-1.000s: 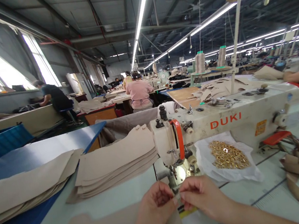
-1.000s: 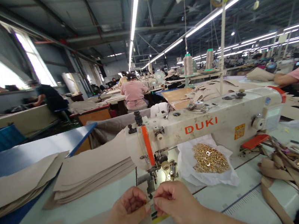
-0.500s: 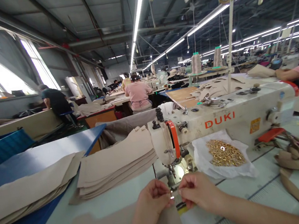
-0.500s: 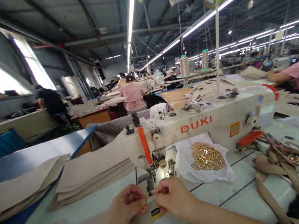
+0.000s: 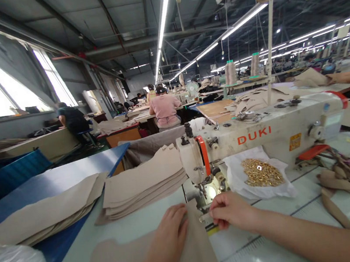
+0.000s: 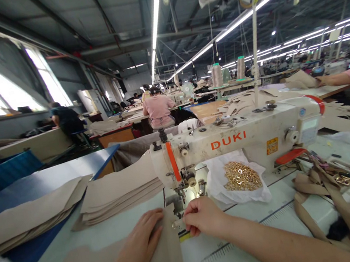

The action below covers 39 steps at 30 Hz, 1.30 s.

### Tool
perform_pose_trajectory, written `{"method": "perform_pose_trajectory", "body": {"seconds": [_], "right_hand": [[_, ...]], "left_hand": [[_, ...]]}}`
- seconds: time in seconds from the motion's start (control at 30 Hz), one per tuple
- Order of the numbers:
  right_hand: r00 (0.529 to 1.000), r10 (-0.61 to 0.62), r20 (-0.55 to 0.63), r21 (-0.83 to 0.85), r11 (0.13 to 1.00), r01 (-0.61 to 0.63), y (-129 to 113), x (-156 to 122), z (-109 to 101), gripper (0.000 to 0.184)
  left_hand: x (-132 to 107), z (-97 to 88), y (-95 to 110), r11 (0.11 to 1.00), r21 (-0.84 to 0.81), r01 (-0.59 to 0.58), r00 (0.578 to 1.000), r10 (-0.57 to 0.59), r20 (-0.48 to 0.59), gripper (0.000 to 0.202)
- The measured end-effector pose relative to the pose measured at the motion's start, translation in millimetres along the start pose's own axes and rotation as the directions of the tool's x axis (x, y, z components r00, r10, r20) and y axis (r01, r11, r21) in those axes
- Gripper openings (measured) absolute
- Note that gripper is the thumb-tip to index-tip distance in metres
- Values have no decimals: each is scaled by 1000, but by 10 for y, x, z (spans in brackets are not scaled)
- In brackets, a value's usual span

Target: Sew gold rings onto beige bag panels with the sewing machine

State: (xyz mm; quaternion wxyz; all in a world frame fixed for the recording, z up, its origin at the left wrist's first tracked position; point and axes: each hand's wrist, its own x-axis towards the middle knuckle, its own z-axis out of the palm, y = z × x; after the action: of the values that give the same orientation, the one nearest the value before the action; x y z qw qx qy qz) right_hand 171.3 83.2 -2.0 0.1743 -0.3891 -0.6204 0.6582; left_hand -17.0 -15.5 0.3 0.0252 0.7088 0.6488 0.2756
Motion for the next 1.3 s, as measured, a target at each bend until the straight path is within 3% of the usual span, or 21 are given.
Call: {"method": "perform_pose_trajectory", "body": {"seconds": [0.2, 0.47, 0.87, 1.13, 1.3], "right_hand": [[995, 78, 58, 18, 997, -79, -107, -64, 30, 14], [983, 162, 91, -39, 986, -159, -208, 104, 118, 23], [977, 198, 75, -149, 971, -186, -245, 148, 138, 23], [982, 170, 84, -256, 956, -143, -247, 164, 131, 21], [995, 32, 94, -375, 927, 5, -204, 92, 39, 17]], "left_hand": [[-144, 182, 74, 997, 62, -55, 998, 58, -34, 29], [-154, 169, 129, 991, 65, -113, 992, 117, -52, 29], [33, 214, 304, 968, 88, -236, 967, 242, -75, 26], [93, 249, 363, 977, 121, -177, 981, 186, -61, 20], [114, 236, 372, 982, 116, -146, 988, 151, -33, 19]]}}
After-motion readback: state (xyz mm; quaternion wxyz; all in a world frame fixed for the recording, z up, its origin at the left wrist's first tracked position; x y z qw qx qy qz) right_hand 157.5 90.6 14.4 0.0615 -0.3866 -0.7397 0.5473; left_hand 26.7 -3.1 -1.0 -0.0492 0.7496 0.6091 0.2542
